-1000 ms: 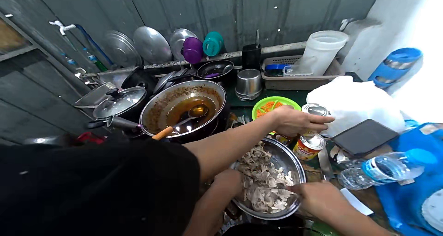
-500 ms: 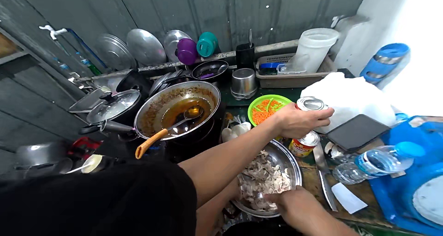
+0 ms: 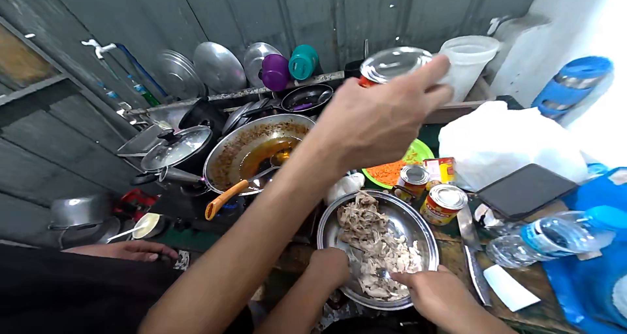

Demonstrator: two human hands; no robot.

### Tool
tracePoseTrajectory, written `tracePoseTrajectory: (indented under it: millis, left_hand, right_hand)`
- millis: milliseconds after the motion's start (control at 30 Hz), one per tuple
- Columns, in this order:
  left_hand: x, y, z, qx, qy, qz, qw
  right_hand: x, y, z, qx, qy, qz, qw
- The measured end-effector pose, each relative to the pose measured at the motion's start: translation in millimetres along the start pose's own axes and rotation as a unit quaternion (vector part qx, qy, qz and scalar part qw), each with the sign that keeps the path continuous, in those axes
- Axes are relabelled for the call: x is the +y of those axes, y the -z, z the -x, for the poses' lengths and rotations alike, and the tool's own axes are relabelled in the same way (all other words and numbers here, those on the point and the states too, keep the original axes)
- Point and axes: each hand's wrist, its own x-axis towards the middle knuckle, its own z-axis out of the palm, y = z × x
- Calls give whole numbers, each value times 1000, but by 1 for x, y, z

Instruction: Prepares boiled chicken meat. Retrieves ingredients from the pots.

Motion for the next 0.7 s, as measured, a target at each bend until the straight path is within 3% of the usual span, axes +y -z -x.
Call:
tracePoseTrajectory:
  millis: [67,133,167,233,400,500,633,700]
  left_hand:
    - [-15,-61,-42,-25,17,33,999]
    - [-46,-161,-126,-8,-46,82,996]
    - [-51,-184,-154,-37,-47,81,995]
    - [-47,-191,-174,-82,-18,75,994]
    - [-42,-188,-171,-70,0,76,995]
    - [-40,-191,-165,-72,-25,68,995]
    - [-36,-186,-154,-85,-4,45,995]
    - [-40,-181,-156,-77,-16,57,995]
  right_hand:
    - [7,8,5,-8,4,-3,1000]
    - [9,20,12,-14,5,-8,1000]
    - [7,23,13,-6,6,-14,1000]
    - [-5,14,11,13,17,-12,1000]
    - [-18,-8,11,4,45,7,999]
    - [-4,-3,5,1,-14,1,1000]
    - [3,10,14,-25,27,6,999]
    - [19,28,16,7,7,-29,1000]
